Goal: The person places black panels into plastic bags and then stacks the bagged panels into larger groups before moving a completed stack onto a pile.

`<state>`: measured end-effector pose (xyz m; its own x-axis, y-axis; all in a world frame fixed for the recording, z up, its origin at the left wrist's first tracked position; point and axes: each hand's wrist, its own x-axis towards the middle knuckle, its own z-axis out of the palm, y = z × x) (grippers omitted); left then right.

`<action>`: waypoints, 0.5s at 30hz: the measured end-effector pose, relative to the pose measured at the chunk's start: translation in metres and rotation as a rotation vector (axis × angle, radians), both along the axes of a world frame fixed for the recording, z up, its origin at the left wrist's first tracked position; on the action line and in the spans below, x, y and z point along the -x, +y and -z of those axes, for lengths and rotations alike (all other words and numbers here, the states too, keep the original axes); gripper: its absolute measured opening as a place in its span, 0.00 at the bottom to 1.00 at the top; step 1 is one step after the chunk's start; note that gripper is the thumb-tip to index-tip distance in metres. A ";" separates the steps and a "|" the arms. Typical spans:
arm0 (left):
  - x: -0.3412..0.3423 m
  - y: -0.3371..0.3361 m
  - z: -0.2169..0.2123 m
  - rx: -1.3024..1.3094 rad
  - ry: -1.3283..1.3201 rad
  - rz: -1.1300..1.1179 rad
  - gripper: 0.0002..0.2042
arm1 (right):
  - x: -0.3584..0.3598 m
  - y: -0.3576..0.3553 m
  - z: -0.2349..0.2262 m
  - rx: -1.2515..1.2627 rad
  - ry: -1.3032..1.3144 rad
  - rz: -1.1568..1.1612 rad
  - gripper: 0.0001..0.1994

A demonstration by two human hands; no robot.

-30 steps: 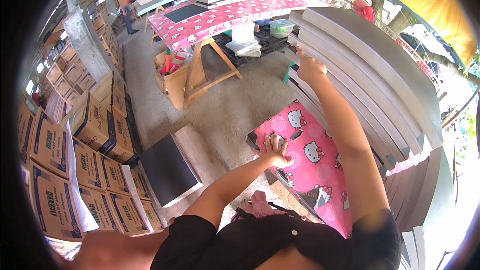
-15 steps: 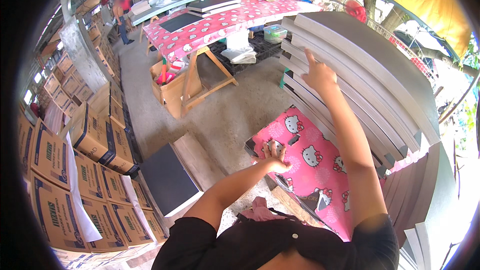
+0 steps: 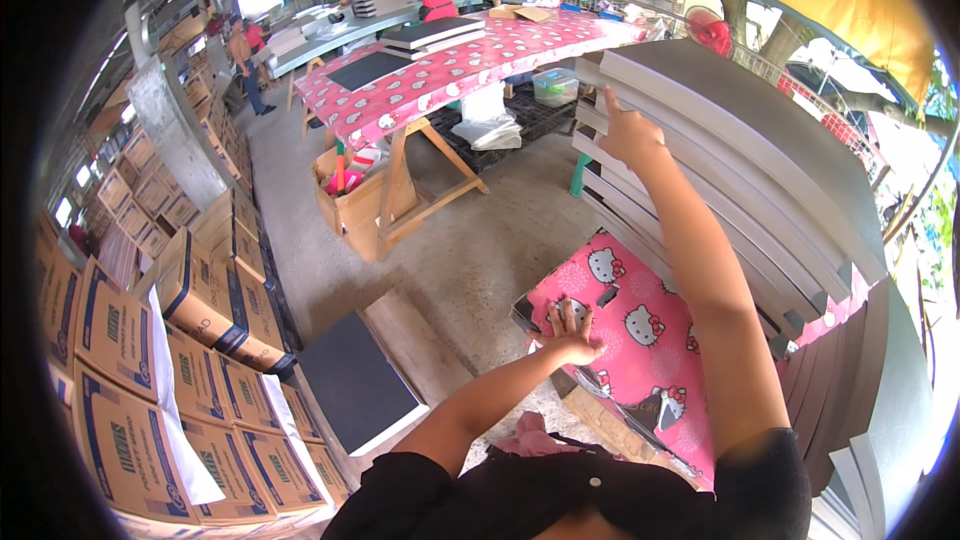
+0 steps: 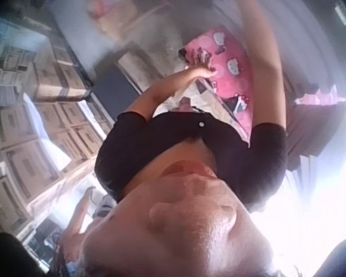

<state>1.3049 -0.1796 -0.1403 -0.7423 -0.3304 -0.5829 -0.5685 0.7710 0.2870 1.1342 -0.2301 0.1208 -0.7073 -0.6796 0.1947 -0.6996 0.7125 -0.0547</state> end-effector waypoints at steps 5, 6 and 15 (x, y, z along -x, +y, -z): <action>-0.015 -0.008 -0.009 0.005 0.016 -0.043 0.38 | -0.043 0.050 -0.007 0.279 0.127 0.039 0.49; -0.012 -0.006 -0.007 -0.017 0.037 -0.027 0.37 | -0.029 0.063 -0.005 0.253 0.131 0.138 0.50; -0.017 -0.001 0.000 0.011 0.149 -0.020 0.38 | -0.060 0.060 -0.035 0.206 -0.513 -0.052 0.47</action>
<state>1.3216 -0.1807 -0.1406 -0.8135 -0.3521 -0.4629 -0.5357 0.7636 0.3605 1.1940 -0.1696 0.1558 -0.7129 -0.7004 -0.0337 -0.5805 0.6165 -0.5319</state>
